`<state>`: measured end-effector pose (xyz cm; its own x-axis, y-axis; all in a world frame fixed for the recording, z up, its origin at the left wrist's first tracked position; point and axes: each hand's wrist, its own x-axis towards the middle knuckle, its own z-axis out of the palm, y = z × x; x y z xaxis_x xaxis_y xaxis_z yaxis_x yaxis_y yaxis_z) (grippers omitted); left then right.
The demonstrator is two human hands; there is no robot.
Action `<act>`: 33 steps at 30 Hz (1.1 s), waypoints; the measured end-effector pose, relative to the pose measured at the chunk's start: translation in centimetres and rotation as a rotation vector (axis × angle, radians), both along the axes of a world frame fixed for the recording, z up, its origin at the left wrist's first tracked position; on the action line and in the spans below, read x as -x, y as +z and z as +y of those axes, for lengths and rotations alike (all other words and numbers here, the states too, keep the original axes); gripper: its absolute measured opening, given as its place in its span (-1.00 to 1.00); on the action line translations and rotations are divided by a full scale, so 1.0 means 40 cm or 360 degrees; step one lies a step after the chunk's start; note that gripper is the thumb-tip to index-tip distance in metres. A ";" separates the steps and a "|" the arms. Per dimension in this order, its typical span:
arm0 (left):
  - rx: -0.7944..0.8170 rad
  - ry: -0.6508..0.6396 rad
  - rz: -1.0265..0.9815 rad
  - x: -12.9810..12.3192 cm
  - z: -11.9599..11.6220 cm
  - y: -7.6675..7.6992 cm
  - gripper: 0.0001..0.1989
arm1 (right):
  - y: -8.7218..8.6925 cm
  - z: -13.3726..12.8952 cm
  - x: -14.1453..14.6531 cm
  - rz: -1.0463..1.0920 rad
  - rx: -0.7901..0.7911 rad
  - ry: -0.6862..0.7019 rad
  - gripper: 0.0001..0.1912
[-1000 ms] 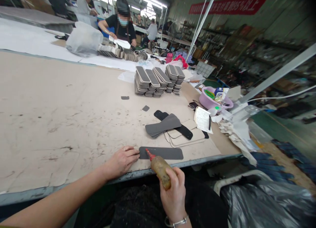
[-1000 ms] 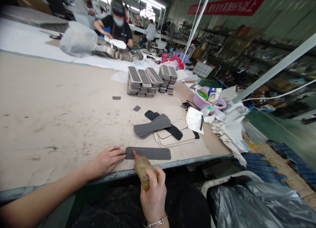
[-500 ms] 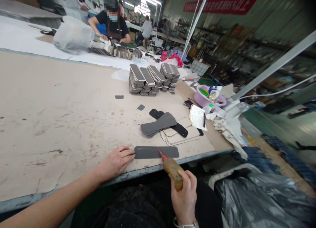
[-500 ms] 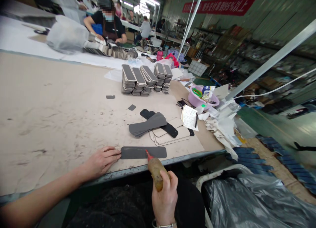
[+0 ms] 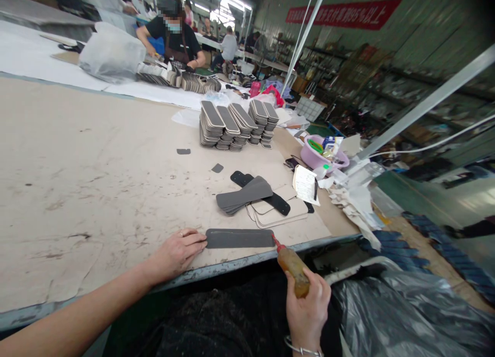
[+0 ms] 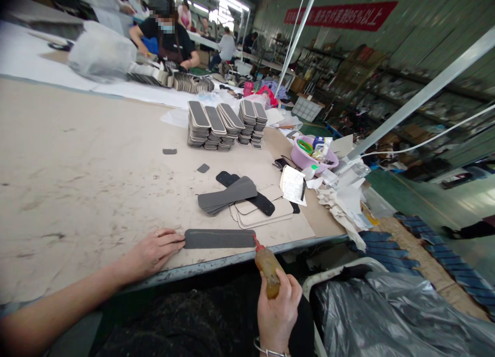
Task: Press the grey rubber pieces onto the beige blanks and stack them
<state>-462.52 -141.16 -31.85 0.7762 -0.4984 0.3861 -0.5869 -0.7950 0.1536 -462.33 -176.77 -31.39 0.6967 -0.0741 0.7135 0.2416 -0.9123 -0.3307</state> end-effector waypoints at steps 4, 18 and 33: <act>-0.0005 0.0014 0.0035 0.002 -0.006 0.007 -0.72 | 0.018 0.049 0.016 -0.0045 -0.0179 0.0189 -0.61; 0.0090 0.0050 0.0065 -0.001 -0.021 0.005 -0.79 | 0.000 0.226 0.023 0.0265 -0.0195 0.0750 -0.65; 0.0127 0.0041 0.0125 -0.004 -0.026 0.007 -0.80 | 0.012 0.175 0.080 0.0322 -0.0196 0.0688 -0.69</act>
<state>-462.37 -142.19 -31.56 0.8178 -0.4478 0.3615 -0.5500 -0.7931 0.2616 -465.53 -169.77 -30.90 0.8059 0.1772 0.5650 0.5095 -0.6936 -0.5092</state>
